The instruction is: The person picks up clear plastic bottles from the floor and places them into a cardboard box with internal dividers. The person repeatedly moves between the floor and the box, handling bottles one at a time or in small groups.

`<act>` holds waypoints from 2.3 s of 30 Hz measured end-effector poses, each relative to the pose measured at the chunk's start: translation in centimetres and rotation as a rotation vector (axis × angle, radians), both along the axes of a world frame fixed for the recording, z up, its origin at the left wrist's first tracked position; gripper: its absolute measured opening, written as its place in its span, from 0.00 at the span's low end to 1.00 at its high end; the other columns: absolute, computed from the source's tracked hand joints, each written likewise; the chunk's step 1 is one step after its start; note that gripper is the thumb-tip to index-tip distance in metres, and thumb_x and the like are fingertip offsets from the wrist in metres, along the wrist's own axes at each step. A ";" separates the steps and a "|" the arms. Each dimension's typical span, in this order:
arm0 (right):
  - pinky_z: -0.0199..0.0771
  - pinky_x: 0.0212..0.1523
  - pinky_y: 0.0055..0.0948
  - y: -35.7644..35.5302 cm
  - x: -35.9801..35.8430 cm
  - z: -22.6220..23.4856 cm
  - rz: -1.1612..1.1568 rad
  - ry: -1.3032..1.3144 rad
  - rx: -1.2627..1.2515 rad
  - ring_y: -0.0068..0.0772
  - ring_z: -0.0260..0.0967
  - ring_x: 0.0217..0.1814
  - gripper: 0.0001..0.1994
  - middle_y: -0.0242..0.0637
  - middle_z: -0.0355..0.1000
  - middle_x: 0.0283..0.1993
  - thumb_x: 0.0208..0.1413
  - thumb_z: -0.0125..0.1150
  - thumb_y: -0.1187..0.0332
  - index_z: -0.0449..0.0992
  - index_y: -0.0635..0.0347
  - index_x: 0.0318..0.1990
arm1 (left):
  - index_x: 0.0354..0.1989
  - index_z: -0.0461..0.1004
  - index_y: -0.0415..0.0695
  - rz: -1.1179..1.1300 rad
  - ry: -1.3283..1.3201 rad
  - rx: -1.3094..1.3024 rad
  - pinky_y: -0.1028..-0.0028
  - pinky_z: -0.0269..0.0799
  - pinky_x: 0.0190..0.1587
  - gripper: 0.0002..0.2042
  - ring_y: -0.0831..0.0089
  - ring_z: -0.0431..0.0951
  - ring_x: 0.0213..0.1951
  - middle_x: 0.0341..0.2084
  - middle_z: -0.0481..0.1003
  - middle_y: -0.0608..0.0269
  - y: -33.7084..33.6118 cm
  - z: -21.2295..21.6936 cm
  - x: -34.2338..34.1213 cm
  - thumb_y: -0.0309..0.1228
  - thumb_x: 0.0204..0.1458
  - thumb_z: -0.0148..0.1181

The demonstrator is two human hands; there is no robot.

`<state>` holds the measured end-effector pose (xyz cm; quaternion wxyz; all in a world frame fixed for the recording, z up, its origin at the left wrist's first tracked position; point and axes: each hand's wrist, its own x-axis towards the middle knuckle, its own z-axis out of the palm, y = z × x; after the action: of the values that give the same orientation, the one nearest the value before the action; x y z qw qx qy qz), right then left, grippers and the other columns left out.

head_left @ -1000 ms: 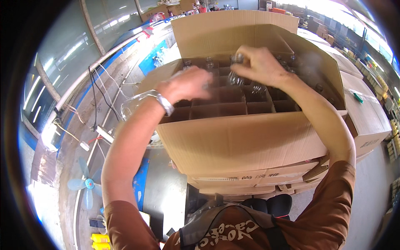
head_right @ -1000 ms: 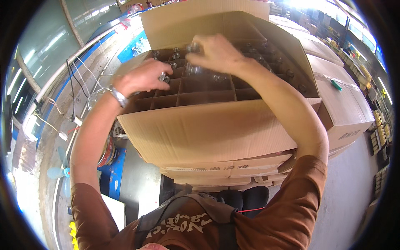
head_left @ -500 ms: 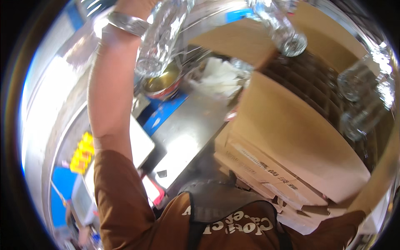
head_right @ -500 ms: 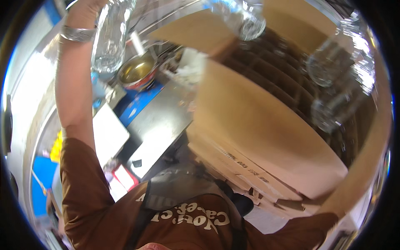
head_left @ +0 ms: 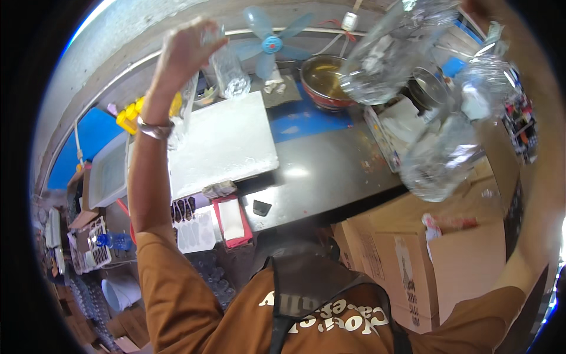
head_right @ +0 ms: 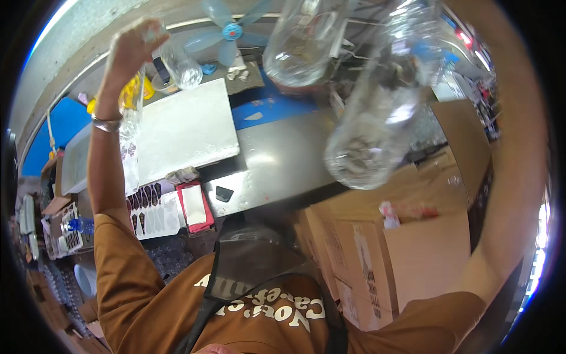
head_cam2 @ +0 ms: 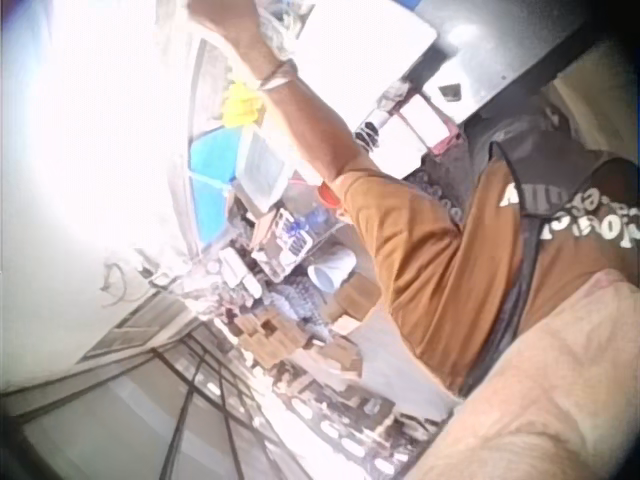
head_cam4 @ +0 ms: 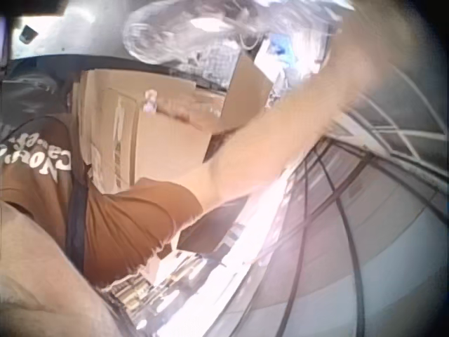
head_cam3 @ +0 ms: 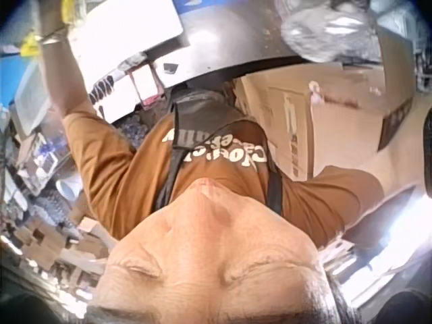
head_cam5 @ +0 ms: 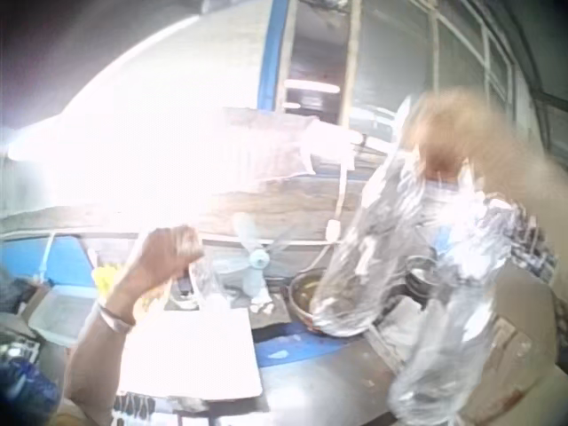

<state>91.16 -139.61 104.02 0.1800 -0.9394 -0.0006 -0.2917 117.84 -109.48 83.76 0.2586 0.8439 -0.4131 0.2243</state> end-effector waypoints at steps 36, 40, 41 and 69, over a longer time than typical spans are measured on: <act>0.77 0.40 0.46 7.0 45.8 -45.5 0.025 0.533 -0.136 0.55 0.77 0.38 0.25 0.55 0.77 0.38 0.48 0.67 0.63 0.70 0.69 0.51 | 0.55 0.73 0.38 0.140 0.380 -0.212 0.66 0.75 0.46 0.26 0.59 0.82 0.42 0.49 0.77 0.47 -3.8 -31.7 25.7 0.39 0.50 0.69; 0.78 0.35 0.44 7.6 44.2 -47.2 0.049 0.192 -0.112 0.52 0.77 0.36 0.19 0.47 0.74 0.43 0.51 0.67 0.64 0.69 0.63 0.46 | 0.50 0.75 0.38 0.139 0.194 -0.451 0.68 0.74 0.44 0.21 0.65 0.80 0.40 0.41 0.78 0.55 -3.2 -32.3 23.4 0.34 0.50 0.69; 0.78 0.34 0.43 7.8 43.9 -47.7 0.052 0.163 -0.089 0.51 0.76 0.36 0.17 0.45 0.74 0.43 0.51 0.66 0.65 0.69 0.62 0.44 | 0.48 0.75 0.39 0.129 0.180 -0.481 0.69 0.74 0.42 0.19 0.67 0.79 0.38 0.37 0.78 0.57 -3.5 -32.5 22.6 0.33 0.50 0.70; 0.75 0.31 0.41 5.0 16.0 -12.2 0.023 -0.022 -0.953 0.37 0.79 0.36 0.07 0.35 0.79 0.30 0.47 0.60 0.62 0.82 0.50 0.27 | 0.59 0.66 0.38 -0.052 0.347 -0.931 0.70 0.68 0.57 0.19 0.67 0.74 0.52 0.51 0.73 0.55 -11.4 -24.6 7.8 0.36 0.66 0.50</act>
<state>107.16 -134.62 91.83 -0.2679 -0.9140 -0.1466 -0.2671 125.65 -120.88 59.15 0.6784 0.6531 -0.2409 0.2348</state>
